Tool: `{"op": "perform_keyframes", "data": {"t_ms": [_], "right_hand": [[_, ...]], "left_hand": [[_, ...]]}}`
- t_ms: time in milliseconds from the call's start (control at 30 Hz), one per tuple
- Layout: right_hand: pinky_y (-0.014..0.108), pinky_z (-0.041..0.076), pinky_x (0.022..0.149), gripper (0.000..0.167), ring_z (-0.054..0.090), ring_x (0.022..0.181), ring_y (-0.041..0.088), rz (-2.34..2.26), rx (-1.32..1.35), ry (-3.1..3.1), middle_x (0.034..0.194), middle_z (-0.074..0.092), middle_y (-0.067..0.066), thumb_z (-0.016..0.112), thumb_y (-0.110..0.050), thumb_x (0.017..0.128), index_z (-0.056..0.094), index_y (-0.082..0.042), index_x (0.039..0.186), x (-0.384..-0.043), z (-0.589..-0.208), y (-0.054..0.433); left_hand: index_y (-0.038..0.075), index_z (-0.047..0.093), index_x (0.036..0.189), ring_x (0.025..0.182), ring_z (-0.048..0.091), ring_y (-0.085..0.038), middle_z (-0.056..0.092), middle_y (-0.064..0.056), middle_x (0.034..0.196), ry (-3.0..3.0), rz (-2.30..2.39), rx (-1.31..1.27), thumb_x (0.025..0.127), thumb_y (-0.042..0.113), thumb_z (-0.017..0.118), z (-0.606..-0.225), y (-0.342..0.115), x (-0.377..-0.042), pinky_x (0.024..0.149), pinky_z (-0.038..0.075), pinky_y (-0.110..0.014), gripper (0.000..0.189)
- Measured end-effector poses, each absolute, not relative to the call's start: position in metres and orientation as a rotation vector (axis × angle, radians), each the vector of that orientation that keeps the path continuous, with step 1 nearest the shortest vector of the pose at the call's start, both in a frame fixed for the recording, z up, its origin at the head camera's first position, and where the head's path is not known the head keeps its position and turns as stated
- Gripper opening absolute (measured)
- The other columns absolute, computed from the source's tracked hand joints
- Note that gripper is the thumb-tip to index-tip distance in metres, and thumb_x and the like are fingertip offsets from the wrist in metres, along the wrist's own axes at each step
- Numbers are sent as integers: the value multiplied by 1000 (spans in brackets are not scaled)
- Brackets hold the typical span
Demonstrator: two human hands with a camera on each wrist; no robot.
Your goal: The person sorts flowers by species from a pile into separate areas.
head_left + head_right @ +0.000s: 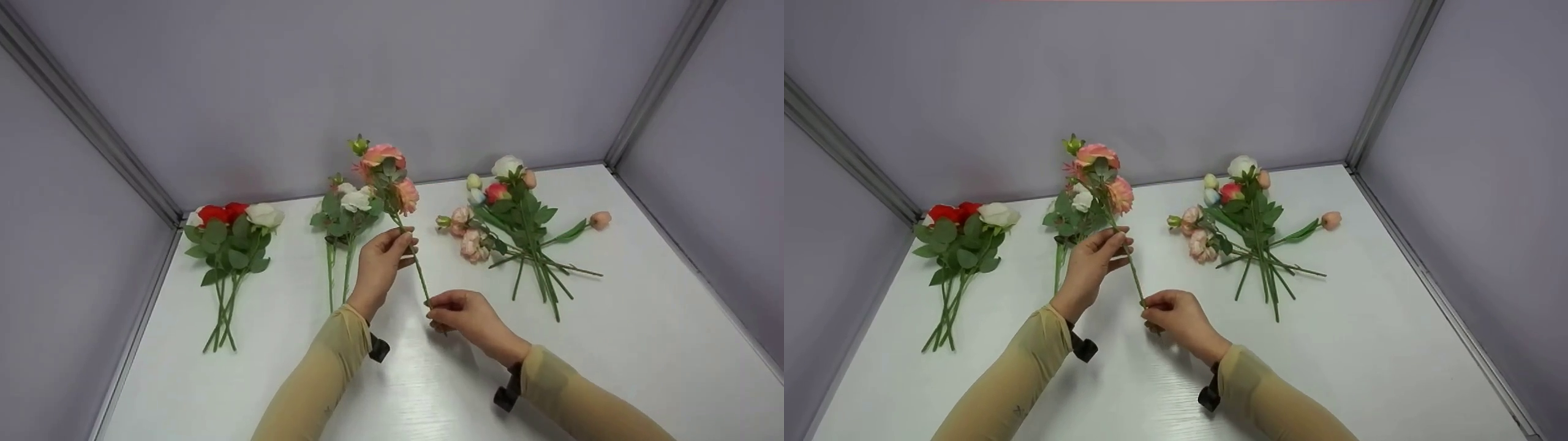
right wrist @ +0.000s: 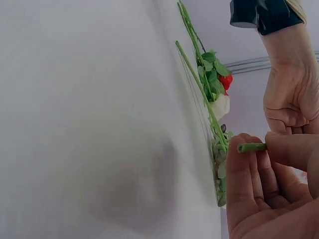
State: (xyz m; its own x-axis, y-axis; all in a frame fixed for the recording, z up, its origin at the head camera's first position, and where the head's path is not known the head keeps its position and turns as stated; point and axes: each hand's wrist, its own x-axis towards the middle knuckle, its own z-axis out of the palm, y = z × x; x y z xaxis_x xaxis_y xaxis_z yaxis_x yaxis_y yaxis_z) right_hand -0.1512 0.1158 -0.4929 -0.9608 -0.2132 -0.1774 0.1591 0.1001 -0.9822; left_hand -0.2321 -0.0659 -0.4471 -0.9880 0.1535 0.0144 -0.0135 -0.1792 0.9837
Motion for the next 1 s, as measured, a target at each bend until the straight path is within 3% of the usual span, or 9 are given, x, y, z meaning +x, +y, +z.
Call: {"op": "perform_keyframes", "data": {"t_ms": [500, 1000], "right_hand": [[35, 61, 73, 29, 71, 83, 20, -1981, -8, 2055, 95, 72, 11, 75, -6, 92, 66, 11, 114, -145, -501, 106], [37, 61, 79, 34, 71, 84, 20, -2016, -7, 1889, 93, 70, 10, 75, -4, 92, 62, 12, 120, -135, -506, 103]], "left_hand": [[-4, 69, 112, 93, 73, -24, 73, -14, 101, 1901, 2256, 133, 96, 12, 74, -455, -65, -222, 83, 61, -37, 24], [-1, 68, 116, 97, 72, -24, 73, -14, 105, 1949, 2176, 167, 100, 12, 68, -454, -68, -223, 83, 61, -37, 21]]}}
